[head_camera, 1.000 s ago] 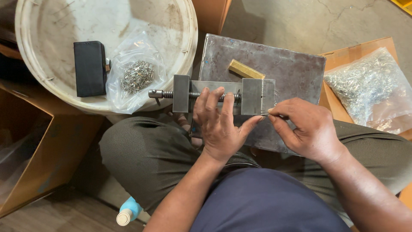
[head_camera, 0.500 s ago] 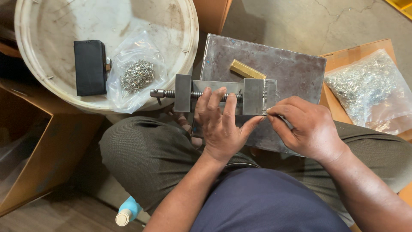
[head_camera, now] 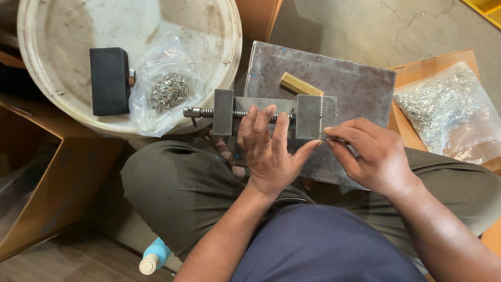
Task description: The person sits cross-legged on the floor and uses a bench vise to assemble small metal parts. They pick up metal pins and rods, insert them into the vise, and tighten the mechanism to secure the components.
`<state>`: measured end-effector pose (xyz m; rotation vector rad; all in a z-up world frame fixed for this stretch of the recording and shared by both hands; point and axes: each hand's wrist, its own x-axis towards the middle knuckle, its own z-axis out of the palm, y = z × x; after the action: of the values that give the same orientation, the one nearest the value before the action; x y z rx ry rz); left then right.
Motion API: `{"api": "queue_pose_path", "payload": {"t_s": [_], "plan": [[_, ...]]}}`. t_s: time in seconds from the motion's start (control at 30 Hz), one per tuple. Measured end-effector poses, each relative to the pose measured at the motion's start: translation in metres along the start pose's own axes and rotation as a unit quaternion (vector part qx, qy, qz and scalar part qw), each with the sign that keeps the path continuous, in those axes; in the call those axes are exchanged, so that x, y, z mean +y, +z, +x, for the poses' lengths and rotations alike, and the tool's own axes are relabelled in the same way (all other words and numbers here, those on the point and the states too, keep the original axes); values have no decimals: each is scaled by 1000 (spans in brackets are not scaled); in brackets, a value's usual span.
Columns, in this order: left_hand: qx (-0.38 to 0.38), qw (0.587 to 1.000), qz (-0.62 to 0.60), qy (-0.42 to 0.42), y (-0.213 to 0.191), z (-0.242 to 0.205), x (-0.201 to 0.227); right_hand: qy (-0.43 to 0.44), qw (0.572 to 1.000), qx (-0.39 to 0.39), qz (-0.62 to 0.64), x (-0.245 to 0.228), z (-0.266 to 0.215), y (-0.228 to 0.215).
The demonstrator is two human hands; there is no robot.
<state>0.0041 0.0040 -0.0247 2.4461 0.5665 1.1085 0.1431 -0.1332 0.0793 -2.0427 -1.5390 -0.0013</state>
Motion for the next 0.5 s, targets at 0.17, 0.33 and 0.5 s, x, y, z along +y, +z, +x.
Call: {"api": "queue_pose_path", "payload": {"t_s": [0.17,0.33,0.5], "plan": [[2,1000,-8,-6,-3,4,4,57,994,66,68,18,-22,8],[13,1000,-17,-7,-7,8,10,174,963,107,176,42,-55,31],[17,1000,-23,-9,-9,13,13,216,944,99,229,53,-78,44]]}}
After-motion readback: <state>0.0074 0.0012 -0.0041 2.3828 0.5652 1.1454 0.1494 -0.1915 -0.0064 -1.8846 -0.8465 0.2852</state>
